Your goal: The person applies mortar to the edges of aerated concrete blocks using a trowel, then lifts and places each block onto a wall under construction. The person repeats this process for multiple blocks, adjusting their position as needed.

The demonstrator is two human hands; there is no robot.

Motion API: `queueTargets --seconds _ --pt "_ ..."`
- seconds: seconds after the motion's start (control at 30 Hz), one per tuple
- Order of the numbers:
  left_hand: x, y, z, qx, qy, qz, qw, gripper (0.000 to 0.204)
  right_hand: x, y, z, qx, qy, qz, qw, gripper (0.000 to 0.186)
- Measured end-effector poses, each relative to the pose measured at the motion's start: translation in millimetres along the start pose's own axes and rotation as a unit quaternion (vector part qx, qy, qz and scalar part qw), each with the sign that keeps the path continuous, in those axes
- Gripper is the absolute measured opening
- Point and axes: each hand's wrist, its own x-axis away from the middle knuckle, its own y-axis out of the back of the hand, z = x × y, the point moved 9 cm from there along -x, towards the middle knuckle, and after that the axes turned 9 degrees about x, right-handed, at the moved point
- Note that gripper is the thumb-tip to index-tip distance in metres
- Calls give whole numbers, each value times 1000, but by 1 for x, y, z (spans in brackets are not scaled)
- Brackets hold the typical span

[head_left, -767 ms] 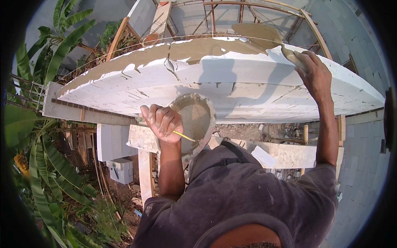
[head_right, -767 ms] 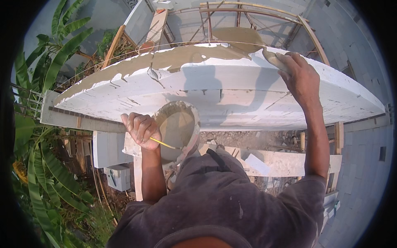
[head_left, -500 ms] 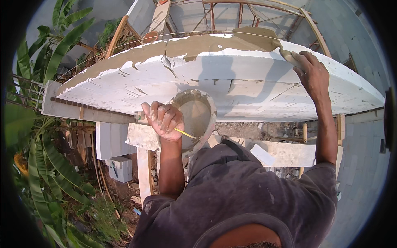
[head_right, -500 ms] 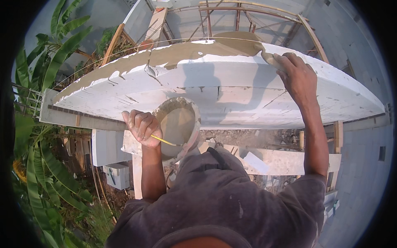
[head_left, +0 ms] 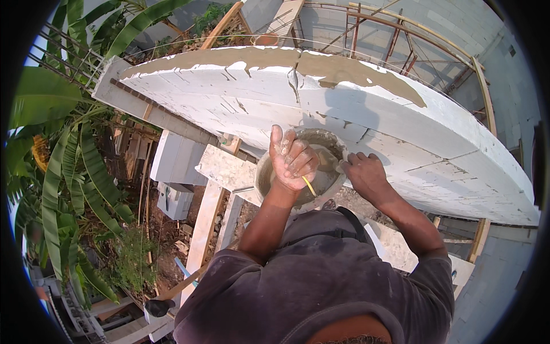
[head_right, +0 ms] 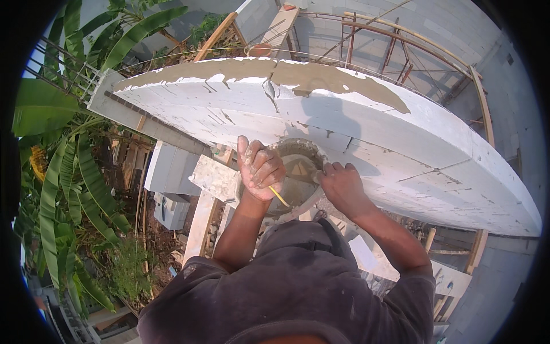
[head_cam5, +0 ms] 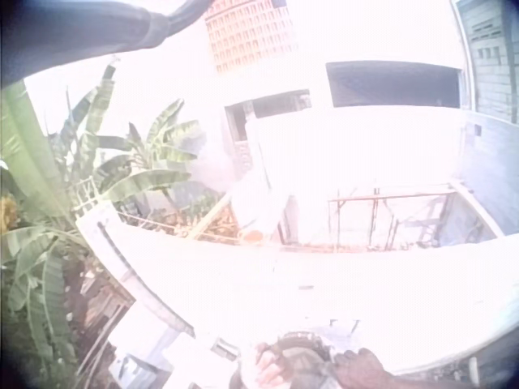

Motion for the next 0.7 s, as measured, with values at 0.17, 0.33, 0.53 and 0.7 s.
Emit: queueTargets --seconds 0.17,0.33,0.53,0.7 --pt "9 8 0 -10 -6 -34 999 52 -35 -42 8 -82 15 180 980 20" --pt "2 4 6 9 -7 -15 1000 54 17 -42 -93 -269 -75 106 954 44" --pt "10 -2 -4 -10 -24 -7 1000 53 85 32 -158 -490 -218 21 844 41" --pt "18 12 -6 -24 -25 -33 999 53 129 125 -215 -361 -296 -160 870 46"
